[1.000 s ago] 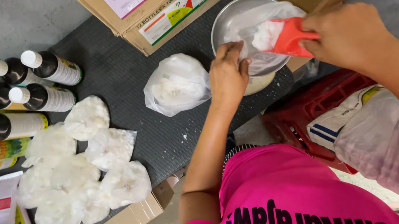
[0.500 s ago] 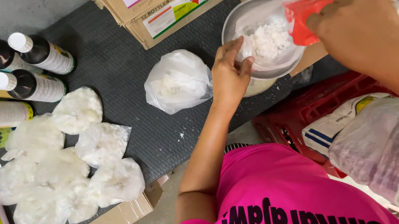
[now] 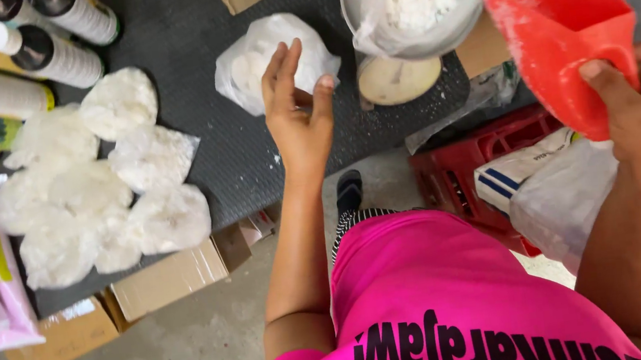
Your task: Scooping white powder from a large bag and transferring it into smaller plastic bags for individual portions.
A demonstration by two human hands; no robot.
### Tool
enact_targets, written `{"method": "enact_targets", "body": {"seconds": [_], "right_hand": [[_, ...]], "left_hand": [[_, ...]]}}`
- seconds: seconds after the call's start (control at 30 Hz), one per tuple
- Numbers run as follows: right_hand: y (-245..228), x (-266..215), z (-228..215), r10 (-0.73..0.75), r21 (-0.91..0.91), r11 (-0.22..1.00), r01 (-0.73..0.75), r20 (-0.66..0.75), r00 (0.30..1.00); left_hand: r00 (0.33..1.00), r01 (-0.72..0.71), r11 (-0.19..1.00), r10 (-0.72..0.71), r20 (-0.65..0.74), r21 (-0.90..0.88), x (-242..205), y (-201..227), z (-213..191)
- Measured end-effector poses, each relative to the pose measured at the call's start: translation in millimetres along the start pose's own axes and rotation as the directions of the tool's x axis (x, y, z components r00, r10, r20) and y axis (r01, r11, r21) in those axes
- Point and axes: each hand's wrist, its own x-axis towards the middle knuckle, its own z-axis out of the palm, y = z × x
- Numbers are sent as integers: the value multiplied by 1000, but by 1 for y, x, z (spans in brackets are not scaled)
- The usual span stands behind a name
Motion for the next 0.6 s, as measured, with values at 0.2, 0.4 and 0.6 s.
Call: {"method": "enact_targets", "body": {"seconds": [0.2,0.4,0.6], "right_hand": [[26,-64,-96,85,130,989,-74,-89,992],[24,-131,-175,112,236,966,-101,-32,993],[67,-170,-236,138,321,937,-139,25,990]], "left_hand": [[998,-65,998,65,6,-21,-113,65,32],[971,-104,995,101,218,4,-254,117,102],[953,-108,994,96,288,27,-325,160,110]]}}
